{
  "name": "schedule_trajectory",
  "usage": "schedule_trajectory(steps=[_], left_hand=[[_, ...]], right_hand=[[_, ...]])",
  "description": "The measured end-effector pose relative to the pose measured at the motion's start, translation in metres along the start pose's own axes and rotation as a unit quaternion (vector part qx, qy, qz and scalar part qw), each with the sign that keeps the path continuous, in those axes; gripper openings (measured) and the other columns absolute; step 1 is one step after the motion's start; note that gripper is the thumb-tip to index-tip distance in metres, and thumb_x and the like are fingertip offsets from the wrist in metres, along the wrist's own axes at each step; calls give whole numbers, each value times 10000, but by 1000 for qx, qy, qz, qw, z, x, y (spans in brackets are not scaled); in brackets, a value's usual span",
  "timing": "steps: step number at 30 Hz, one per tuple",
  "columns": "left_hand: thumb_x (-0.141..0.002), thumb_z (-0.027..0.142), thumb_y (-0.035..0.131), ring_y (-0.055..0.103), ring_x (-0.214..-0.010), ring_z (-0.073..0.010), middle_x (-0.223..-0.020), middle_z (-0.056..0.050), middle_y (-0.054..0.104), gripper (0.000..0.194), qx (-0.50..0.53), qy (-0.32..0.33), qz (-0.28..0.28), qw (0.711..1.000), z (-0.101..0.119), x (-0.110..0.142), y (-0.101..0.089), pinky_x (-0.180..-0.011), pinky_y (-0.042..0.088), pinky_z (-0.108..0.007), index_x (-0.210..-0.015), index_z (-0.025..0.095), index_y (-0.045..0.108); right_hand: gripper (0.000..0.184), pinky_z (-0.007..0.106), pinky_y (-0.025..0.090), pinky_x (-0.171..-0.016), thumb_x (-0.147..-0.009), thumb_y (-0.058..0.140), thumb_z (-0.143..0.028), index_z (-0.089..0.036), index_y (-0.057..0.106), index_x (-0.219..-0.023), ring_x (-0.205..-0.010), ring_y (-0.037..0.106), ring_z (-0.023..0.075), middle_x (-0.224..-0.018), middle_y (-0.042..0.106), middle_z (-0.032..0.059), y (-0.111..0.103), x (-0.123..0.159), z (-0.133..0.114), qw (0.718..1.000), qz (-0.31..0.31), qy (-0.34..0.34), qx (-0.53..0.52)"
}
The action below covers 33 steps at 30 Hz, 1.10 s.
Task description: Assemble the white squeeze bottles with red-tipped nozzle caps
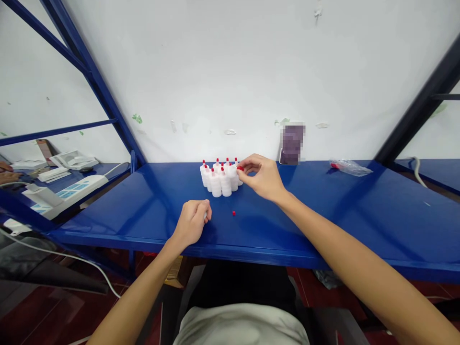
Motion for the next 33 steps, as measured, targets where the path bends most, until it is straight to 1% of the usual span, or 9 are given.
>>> schedule_trajectory(steps=[2,5,7,11,17,21,25,29,33], left_hand=[[-973,383,339,527,-545,-137,-506,-7,542,545,-11,6,-2,1000,2,0,1,-615,344,-275,-506,172,524],[-977,418,339,531,-548,-145,-494,-9,535,565,-1,-3,-3,1000,2,0,1,-607,348,-273,-542,171,603],[-981,433,344,520,-541,-145,-487,6,515,526,7,-3,-2,1000,2,0,2,-591,339,-266,-642,173,651],[-975,409,396,477,-527,-127,-531,41,529,337,-12,7,8,1000,2,-1,2,-572,298,-249,-812,197,602],[-972,389,401,422,-533,-121,-541,31,460,389,-52,15,1,999,5,-1,3,-575,259,-261,-666,193,541],[-970,377,405,425,-550,-125,-551,27,456,384,-57,19,0,998,7,-2,2,-585,251,-269,-665,193,550],[-968,375,408,409,-545,-125,-542,29,440,379,-59,18,-1,998,6,-2,3,-583,241,-274,-666,195,550],[-966,381,412,411,-553,-126,-551,27,438,382,-60,20,-2,998,7,-1,3,-585,243,-275,-666,194,554],[-961,378,417,421,-560,-127,-558,27,443,379,-59,20,-4,998,9,-1,2,-589,253,-272,-662,193,558]], right_hand=[[59,297,562,-669,-751,691,-181,-162,700,-806,-680,652,149,-816,696,47,9,1,5,997,-51,-7,49],[87,263,531,-639,-735,668,-127,-160,712,-803,-647,641,132,-786,698,32,44,14,9,974,-186,-16,129],[116,248,513,-633,-733,664,-96,-155,724,-814,-642,640,127,-789,703,34,62,22,11,958,-230,-12,170],[140,253,518,-657,-752,663,-86,-137,740,-857,-673,663,138,-831,721,54,71,25,13,955,-234,3,180],[118,273,552,-678,-793,678,-183,-149,752,-879,-693,695,157,-845,752,59,57,24,22,969,-208,54,125],[118,276,538,-670,-766,686,-180,-142,751,-856,-683,691,165,-814,752,57,48,21,26,967,-195,69,147],[84,249,485,-624,-724,653,-117,-155,722,-755,-623,644,140,-709,713,19,54,24,21,946,-259,59,188],[86,232,453,-597,-735,634,-118,-157,708,-755,-599,611,123,-659,680,-4,64,32,16,927,-334,58,162],[110,234,454,-610,-754,617,-110,-156,709,-792,-613,614,127,-689,698,4,68,35,15,924,-352,41,143]])
Point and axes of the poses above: each hand's wrist, its own x-axis away from the middle knuckle, its own y-axis out of the palm, z = x × y, the point moved 8 cm from there along -x, towards the middle knuckle
